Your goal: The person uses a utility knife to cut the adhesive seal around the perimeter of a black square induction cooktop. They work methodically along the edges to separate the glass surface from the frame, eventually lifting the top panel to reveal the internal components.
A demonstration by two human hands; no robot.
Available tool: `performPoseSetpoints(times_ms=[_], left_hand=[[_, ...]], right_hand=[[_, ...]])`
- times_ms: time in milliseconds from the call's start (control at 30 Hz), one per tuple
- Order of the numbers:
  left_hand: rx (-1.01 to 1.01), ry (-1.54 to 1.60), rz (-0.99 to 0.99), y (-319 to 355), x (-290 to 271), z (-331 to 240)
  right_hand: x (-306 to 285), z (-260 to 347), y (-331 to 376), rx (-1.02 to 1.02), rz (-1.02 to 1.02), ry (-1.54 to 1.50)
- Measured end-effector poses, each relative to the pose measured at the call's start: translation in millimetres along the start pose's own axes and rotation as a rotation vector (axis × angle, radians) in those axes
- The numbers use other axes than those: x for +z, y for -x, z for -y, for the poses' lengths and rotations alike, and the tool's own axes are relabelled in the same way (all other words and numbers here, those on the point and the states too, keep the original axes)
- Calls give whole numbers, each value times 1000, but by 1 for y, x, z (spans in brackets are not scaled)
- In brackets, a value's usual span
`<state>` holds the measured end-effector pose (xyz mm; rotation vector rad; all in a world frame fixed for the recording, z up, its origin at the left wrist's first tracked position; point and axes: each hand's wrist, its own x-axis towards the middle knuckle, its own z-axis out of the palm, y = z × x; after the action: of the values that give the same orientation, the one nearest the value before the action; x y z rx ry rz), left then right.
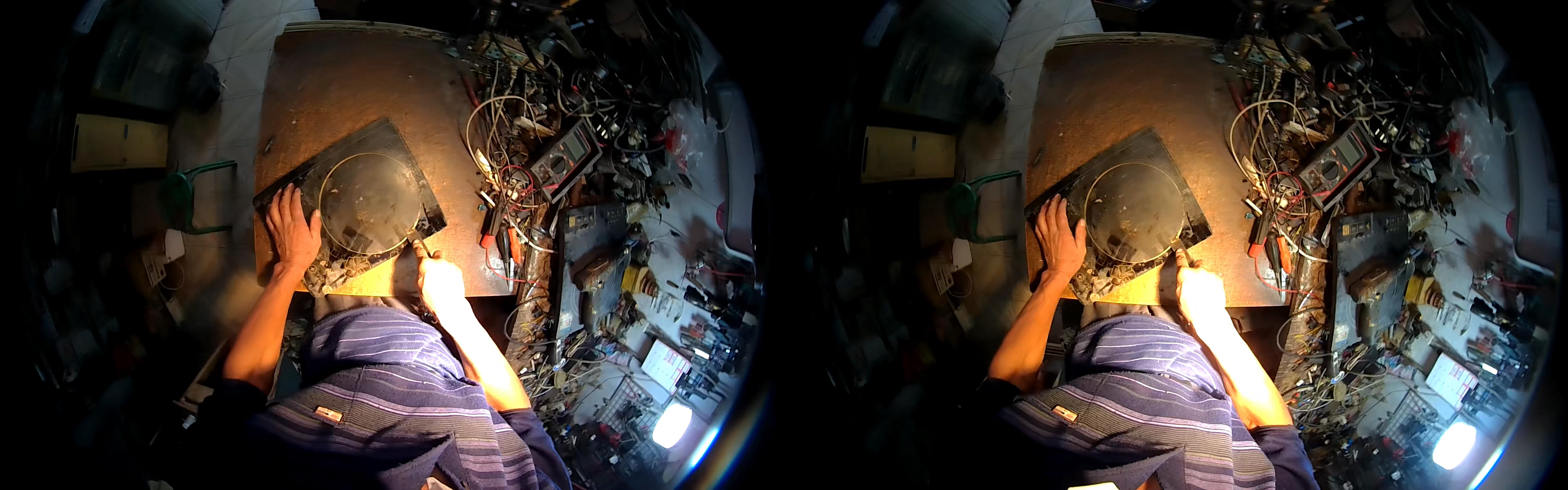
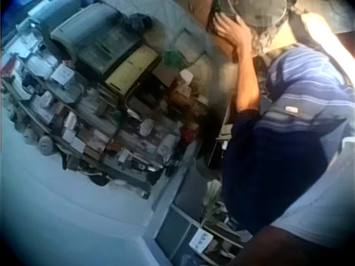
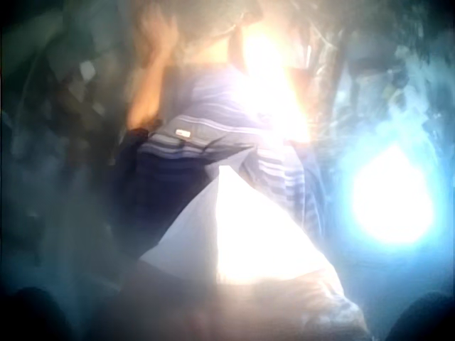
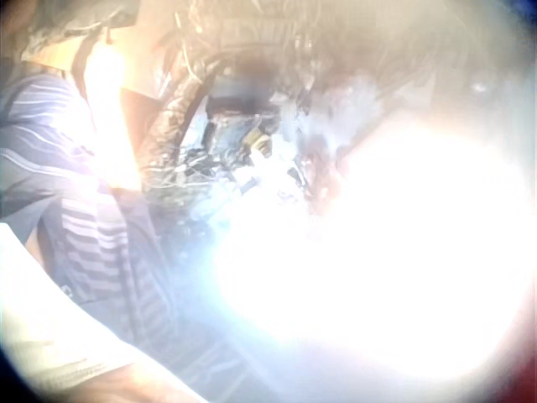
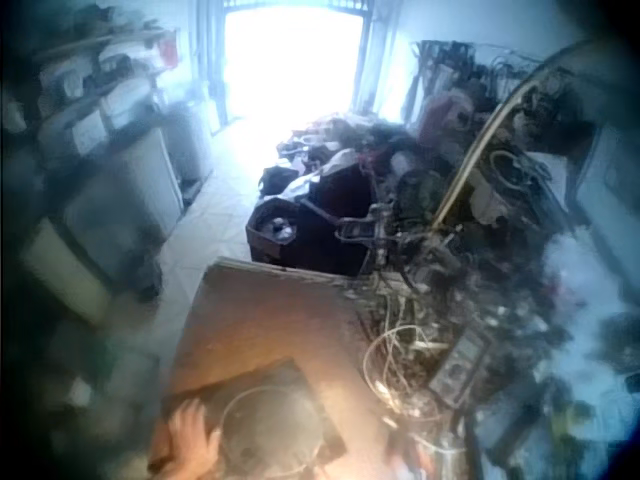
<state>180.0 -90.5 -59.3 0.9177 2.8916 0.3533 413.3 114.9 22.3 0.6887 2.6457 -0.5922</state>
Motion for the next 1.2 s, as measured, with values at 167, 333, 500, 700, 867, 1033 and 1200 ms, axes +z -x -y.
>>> performPoseSetpoints(times_ms=[167,333,500,700,867,1033,1200], left_hand=[[107,249,-135,-83,8,-32],[103,246,-121,-115,20,-66],[139,208,-219,-116,32,-66],[128,174,-183,-117,34,-67],[108,205,-190,-115,32,-66],[120,177,-218,-114,36,-68],[122,208,-204,-119,33,-71]], right_hand=[[-3,-3,6,28,44,-2],[-9,-4,2,26,25,19],[-26,12,-55,41,145,26],[-61,35,-109,119,241,-91],[-37,-2,-38,113,277,40],[-51,7,-64,155,338,43],[-66,18,-112,212,247,-168]])
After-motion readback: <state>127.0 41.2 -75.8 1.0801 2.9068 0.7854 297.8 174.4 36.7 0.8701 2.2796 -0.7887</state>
